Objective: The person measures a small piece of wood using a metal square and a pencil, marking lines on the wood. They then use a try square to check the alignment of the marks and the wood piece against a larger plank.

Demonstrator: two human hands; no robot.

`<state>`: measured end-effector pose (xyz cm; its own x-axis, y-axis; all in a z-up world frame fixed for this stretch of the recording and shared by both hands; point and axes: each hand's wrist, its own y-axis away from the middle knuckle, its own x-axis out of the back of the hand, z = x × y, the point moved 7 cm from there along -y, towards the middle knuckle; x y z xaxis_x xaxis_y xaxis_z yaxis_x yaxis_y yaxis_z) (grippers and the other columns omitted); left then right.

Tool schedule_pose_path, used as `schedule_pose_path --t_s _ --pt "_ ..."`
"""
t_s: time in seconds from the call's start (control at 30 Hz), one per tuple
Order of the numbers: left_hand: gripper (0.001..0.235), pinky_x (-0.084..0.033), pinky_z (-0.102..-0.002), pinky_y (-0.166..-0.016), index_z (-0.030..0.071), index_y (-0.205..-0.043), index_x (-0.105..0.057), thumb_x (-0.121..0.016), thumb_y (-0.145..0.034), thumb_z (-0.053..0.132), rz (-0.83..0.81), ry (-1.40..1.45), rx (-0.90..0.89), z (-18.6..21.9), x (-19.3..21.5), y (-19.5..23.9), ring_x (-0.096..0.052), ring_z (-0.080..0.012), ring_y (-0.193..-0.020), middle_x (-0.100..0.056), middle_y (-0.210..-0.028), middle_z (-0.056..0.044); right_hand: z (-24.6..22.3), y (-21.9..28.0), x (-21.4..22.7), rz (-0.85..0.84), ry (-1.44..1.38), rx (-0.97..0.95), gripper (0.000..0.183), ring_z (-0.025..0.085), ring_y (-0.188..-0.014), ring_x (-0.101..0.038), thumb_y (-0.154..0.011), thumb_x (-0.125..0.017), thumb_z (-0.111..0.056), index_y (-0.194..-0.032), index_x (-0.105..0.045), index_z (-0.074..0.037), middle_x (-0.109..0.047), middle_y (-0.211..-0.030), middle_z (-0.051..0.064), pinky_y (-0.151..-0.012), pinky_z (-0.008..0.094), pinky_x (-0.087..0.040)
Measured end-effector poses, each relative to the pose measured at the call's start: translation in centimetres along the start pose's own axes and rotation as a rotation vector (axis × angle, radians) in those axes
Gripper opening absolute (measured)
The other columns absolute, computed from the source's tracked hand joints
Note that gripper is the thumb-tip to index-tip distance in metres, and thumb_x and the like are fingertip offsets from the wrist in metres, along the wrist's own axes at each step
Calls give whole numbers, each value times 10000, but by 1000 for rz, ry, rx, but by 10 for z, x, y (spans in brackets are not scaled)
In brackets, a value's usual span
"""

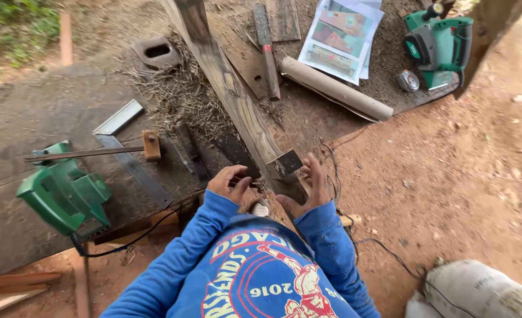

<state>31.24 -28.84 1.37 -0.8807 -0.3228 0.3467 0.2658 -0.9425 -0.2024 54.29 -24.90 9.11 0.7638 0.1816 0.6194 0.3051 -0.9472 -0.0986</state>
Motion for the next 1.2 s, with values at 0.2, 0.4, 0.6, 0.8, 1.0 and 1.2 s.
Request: schedule_pose_path --t_s 0.2,0.4,0.6,0.8,1.0,1.2 --pt "275 -585 -338 -835 55 -1139 -712 -780 -904 180 -74 21 -20 -29 22 -13 -737 -271 -966 -738 -1075 -126 -26 -10 -14 197 -162 72 1042 256 -1296 -599 -767 -927 -228 -1571 -291 -43 -554 -1446 150 -1066 386 -506" --pt "284 -586 -349 -834 45 -1112 -707 -788 -868 165 -191 55 0 -45 29 -22 -732 -301 -958 -732 -1071 -152 2 -5 -48 296 -278 18 861 208 -1191 -648 -824 -893 -127 -1515 -387 -39 -621 -1320 127 -1021 339 -544" --pt "279 -588 -341 -831 45 -1112 -709 -792 -873 162 -313 135 -19 -40 25 -36 -738 -285 -958 -733 -1062 -151 38 4 -63 302 -544 -168 605 190 -1146 -690 -849 -859 -60 -1368 -550 -20 -702 -1246 96 -1010 345 -569" --pt "337 -589 -293 -801 48 -1170 -692 -793 -896 218 -613 332 85 -1 6 -38 -733 -143 -885 -763 -978 -84 7 10 -31 207 -372 -95 608 207 -1123 -675 -832 -799 -8 -1394 -569 -17 -698 -1236 133 -996 363 -545" --pt "412 -589 -287 -798 50 -1226 -666 -806 -882 230 -652 361 60 28 -12 -34 -724 -135 -890 -758 -977 -81 22 8 -38 145 -806 24 702 263 -1345 -607 -871 -821 -47 -1393 -353 -82 -537 -1504 162 -1130 419 -511" --pt "415 -568 -275 -775 59 -1241 -677 -834 -876 180 -453 295 11 32 8 -49 -667 -152 -862 -679 -1037 -86 64 35 -57 24 -249 161 524 297 -1227 -699 -853 -761 5 -1348 -615 -89 -717 -1296 186 -1082 424 -561"
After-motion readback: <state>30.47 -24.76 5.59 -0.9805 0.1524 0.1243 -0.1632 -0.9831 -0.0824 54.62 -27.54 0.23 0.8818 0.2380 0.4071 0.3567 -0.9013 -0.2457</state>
